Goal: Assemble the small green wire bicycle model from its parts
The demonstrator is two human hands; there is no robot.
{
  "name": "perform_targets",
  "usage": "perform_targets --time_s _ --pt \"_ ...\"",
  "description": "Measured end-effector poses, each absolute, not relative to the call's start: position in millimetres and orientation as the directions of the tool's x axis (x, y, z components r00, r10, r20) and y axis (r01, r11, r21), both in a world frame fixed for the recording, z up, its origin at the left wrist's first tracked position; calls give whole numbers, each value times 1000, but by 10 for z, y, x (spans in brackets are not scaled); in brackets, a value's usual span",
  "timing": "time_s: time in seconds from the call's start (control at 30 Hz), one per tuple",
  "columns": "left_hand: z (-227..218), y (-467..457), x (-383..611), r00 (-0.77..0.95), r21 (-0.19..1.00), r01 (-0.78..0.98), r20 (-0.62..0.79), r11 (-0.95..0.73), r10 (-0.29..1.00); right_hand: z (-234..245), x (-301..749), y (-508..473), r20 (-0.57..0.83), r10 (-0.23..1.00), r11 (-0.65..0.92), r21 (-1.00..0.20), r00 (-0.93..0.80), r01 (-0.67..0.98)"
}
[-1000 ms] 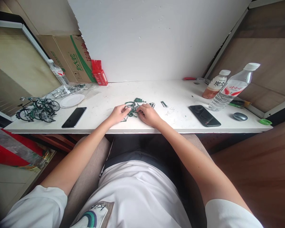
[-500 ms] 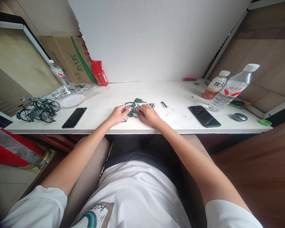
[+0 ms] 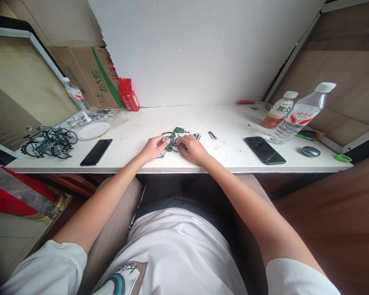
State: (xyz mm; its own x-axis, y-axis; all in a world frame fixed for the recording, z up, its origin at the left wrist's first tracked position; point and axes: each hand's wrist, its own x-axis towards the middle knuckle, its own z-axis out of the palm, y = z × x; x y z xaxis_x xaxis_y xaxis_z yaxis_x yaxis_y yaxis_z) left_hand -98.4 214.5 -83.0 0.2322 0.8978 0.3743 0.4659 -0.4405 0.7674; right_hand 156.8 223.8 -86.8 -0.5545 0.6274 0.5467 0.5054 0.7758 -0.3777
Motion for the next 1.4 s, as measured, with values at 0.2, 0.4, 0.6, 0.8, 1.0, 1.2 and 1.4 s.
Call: perform_targets --time_s 0.2,0.4,0.6,0.8,1.0,1.2,1.4 --pt "-839 2153 -988 232 764 466 381 -446 895 -854 1563 2233 543 632 772 -379 -553 510" --pt "-856 2161 -995 236 762 467 381 -448 894 -851 1563 2231 541 634 771 -381 -553 510" --pt "-843 2156 -988 234 759 468 387 -452 892 -838 1561 2221 537 636 769 -385 -554 510" --pt "-824 2144 -978 237 753 471 394 -460 888 -846 1563 2226 533 640 766 -388 -553 512" --pt "-809 2134 -971 236 747 471 406 -469 883 -850 1563 2232 537 638 768 -385 -552 512" --pt "-796 2125 -968 233 747 473 405 -467 884 -839 1561 2220 534 637 768 -381 -556 514" --pt "-781 2111 -963 237 740 480 409 -472 882 -830 1560 2214 527 645 762 -398 -553 510"
